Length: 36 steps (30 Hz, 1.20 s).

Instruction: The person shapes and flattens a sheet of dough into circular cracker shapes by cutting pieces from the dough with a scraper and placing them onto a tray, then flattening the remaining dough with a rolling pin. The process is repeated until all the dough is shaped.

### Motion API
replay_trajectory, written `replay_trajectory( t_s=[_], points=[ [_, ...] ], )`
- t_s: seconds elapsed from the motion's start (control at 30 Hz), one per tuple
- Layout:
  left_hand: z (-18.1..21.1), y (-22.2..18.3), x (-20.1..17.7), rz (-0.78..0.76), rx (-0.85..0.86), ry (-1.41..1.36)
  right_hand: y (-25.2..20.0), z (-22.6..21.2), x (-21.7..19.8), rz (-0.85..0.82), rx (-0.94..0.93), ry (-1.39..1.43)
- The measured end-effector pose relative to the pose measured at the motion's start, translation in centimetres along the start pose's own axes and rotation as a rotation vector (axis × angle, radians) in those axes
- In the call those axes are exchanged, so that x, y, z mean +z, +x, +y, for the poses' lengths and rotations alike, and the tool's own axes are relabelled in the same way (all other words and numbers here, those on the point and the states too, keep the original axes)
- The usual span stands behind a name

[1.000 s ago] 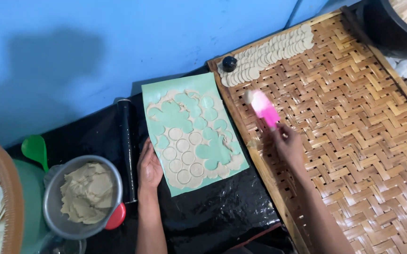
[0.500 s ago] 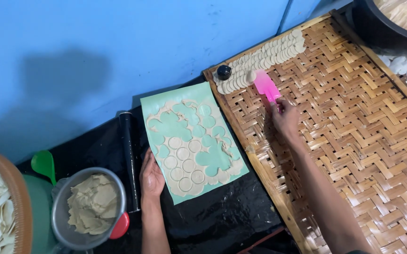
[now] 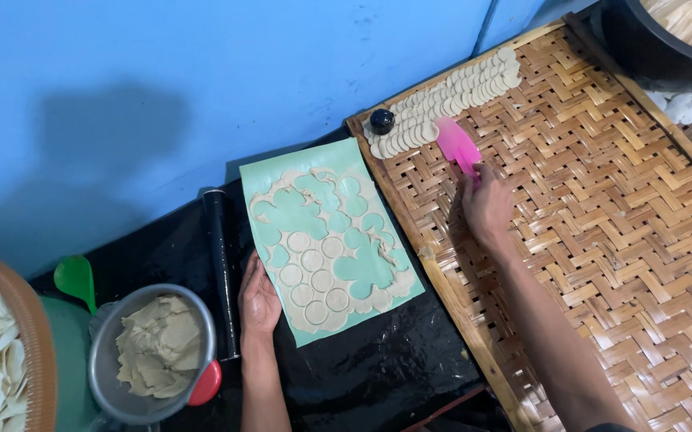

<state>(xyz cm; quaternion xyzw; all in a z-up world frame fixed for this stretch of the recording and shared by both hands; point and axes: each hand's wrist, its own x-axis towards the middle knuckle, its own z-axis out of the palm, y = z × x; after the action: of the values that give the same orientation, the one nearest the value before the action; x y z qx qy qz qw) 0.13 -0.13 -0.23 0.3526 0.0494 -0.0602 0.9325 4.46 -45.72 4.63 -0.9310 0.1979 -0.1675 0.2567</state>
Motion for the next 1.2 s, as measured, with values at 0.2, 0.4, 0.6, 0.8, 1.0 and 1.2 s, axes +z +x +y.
replay_trajectory(
  t_s=[0.2,0.4,0.6,0.8,1.0,1.2],
  points=[
    [0.0,0.0,-0.3,-0.051,0.023,0.002,-0.8,-1.5,-1.4,0.103,-0.081,-0.105],
    [0.5,-0.5,0.7,-0.191,0.018,0.056,-6.1,-3.7,-3.0,0.088,-0.199,0.042],
    [1.9,-1.0,3.7,-0.236,0.058,0.067,-13.6,-7.8,-4.2,-0.263,-0.125,0.205],
    [1.1,-0.7,1.8,-0.184,0.041,0.036,-17.3,-9.2,-5.1,-0.336,-0.269,0.168],
    [1.3,-0.7,2.3,-0.168,0.020,0.034,-18.4,-10.2,-4.8,-0.350,-0.266,0.034],
    [1.3,-0.8,2.4,-0.201,0.038,0.027,-18.5,-11.9,-4.7,-0.327,-0.181,-0.136]
  ],
)
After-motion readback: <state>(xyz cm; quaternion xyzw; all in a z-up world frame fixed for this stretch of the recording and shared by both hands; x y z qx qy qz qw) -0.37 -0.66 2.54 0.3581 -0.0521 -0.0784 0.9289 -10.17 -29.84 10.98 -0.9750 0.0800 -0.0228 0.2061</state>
